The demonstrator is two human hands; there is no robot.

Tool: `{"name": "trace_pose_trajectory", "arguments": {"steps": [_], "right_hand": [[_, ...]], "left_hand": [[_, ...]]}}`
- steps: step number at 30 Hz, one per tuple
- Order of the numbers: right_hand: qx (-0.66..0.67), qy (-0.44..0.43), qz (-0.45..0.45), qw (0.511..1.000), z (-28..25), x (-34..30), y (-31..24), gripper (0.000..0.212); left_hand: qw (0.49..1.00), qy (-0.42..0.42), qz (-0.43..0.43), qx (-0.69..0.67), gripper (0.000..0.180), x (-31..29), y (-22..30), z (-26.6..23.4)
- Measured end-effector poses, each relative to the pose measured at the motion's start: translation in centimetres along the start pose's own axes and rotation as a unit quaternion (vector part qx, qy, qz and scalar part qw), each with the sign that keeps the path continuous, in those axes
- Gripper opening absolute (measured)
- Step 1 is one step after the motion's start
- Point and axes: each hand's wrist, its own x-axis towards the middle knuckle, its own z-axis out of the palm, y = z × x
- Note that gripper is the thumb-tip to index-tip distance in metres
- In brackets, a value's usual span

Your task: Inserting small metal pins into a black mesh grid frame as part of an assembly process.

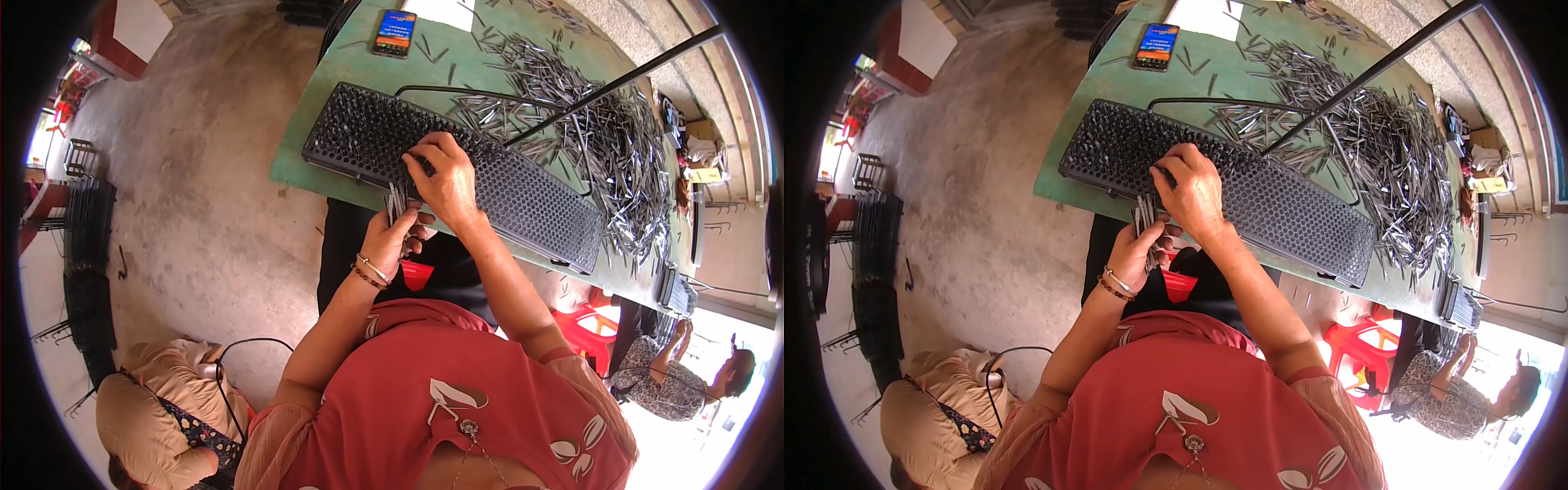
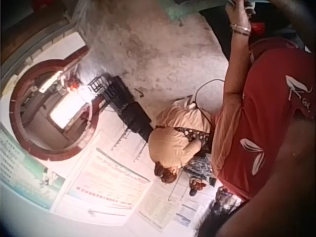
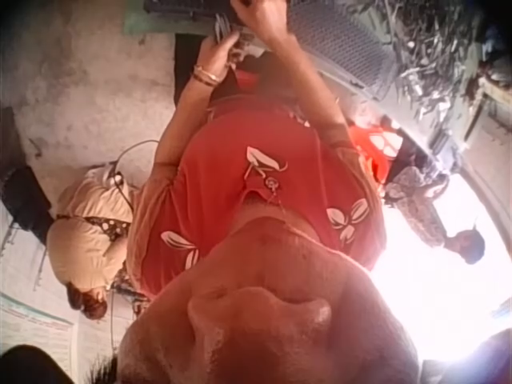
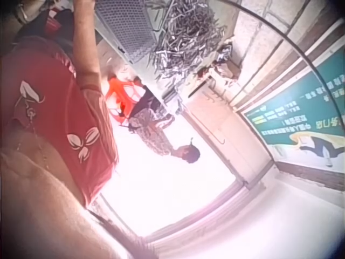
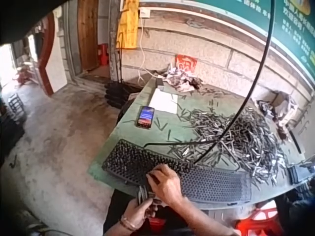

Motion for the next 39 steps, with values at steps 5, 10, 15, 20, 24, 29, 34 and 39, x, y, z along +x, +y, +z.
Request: {"name": "trace_pose_trajectory", "arguments": {"steps": [5, 10, 15, 20, 24, 29, 34, 39], "right_hand": [[-0.004, -0.042, 0.02, 0.999, -1.2, 0.6, -0.8, 0.014], [0.106, -0.188, 0.109, 0.97, -3.6, 0.6, -1.0, 0.018], [0.235, -0.264, 0.288, 0.89, -4.9, -0.2, -1.6, 0.022], [0.242, -0.18, 0.317, 0.899, -5.3, -0.5, -0.6, 0.02], [0.232, -0.021, 0.267, 0.935, -3.9, 0.2, -1.0, 0.021], [0.1, 0.029, 0.11, 0.989, -1.6, -0.2, 0.7, 0.02], [0.07, 0.056, 0.073, 0.993, -1.4, -0.2, 1.1, 0.017], [-0.048, 0.019, -0.094, 0.994, -1.3, -0.1, 1.8, 0.018]], "left_hand": [[1.0, -0.013, -0.002, -0.01, 0.025, 0.1, 0.2, -0.2], [0.997, -0.059, 0.011, -0.054, 0.024, -0.4, 1.2, 0.4], [0.997, -0.069, -0.001, -0.043, 0.027, -0.2, 0.9, 0.5], [0.998, -0.051, -0.018, -0.045, 0.03, 0.0, 0.5, 0.5], [0.996, -0.06, -0.039, -0.046, 0.029, 0.6, 0.8, 0.8], [0.995, -0.029, -0.064, -0.065, 0.024, 0.8, 0.0, 0.4], [0.999, 0.008, -0.047, -0.023, 0.021, 0.7, -0.1, 0.1], [0.999, 0.012, -0.047, -0.024, 0.02, 0.3, 0.2, 0.4]]}}
